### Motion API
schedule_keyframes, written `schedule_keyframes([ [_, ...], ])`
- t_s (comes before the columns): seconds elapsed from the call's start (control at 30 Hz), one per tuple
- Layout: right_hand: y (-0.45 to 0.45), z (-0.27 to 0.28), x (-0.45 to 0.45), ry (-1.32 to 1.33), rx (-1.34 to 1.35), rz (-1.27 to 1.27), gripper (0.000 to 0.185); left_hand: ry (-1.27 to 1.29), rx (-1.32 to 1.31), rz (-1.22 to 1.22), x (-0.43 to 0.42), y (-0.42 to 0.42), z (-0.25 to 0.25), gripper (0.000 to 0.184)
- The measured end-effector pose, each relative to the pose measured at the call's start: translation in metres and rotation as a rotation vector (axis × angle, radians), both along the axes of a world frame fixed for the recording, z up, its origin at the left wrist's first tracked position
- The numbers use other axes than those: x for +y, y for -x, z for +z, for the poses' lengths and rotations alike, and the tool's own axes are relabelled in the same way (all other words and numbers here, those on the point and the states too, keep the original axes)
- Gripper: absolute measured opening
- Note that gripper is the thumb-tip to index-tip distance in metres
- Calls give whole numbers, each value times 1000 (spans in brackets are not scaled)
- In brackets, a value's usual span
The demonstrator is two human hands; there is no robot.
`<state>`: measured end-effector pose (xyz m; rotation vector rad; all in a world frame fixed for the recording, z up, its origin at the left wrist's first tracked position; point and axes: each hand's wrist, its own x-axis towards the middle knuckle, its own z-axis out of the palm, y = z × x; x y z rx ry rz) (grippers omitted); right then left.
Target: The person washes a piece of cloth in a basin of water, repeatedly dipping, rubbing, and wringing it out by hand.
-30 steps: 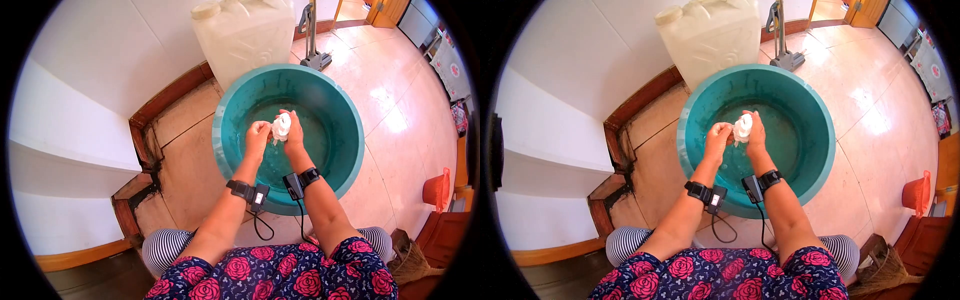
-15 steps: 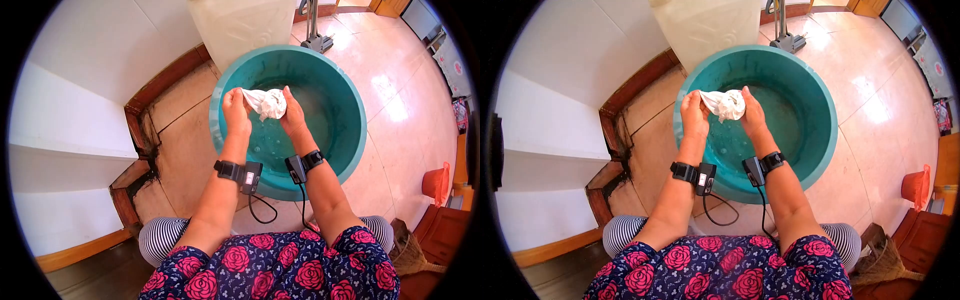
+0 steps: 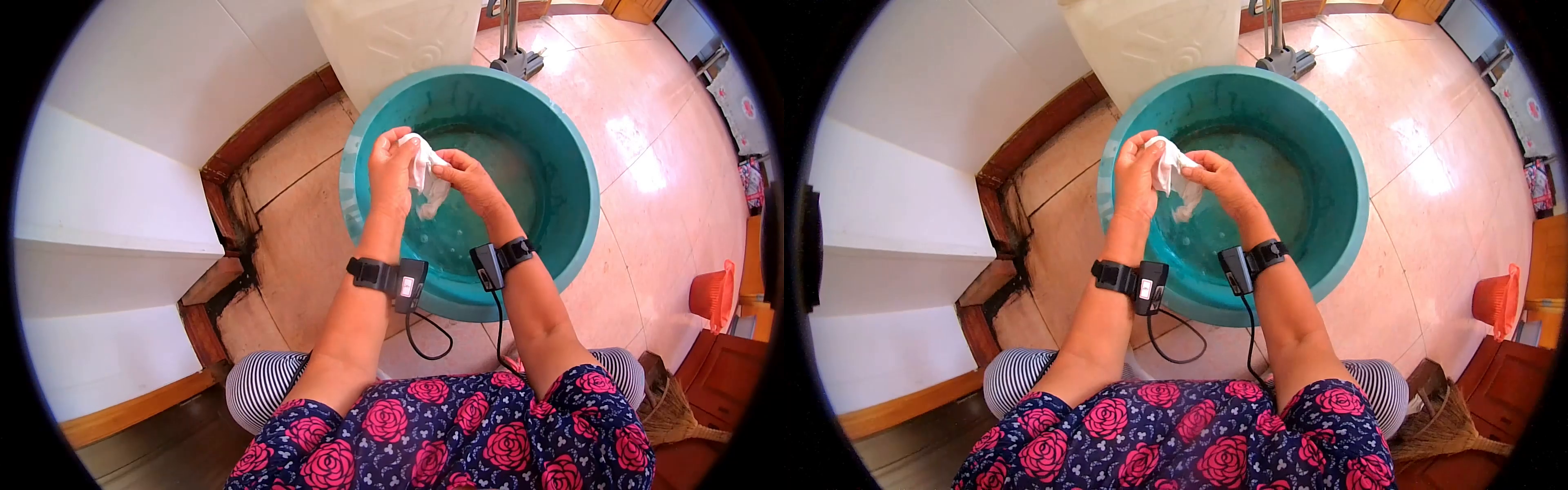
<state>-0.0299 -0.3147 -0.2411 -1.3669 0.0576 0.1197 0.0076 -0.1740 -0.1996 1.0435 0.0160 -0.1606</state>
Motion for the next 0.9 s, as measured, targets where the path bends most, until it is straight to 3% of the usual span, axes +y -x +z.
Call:
schedule_keyframes([
  [0.23,-2,13,0,-334,39,-157,32,301,12,-106,-6,3,33,34],
  [0.33,-4,20,-3,-412,-47,-115,33,288,-12,-77,-1,3,40,44],
  [0.4,-4,21,-5,-493,37,-22,41,254,-21,-77,-1,5,42,50],
  [0.5,-4,13,-6,-571,210,25,49,300,-9,-190,-5,12,47,53],
  [0.6,3,11,0,-664,187,49,46,366,58,-365,-5,17,51,52],
  [0.73,-1,20,-9,-461,6,31,26,389,12,-361,2,12,46,42],
  [0.77,-4,21,-15,-551,22,-47,15,363,38,-317,5,9,43,39],
  [0.9,-16,30,-38,-634,-198,-231,8,328,118,-183,21,-8,26,30],
])
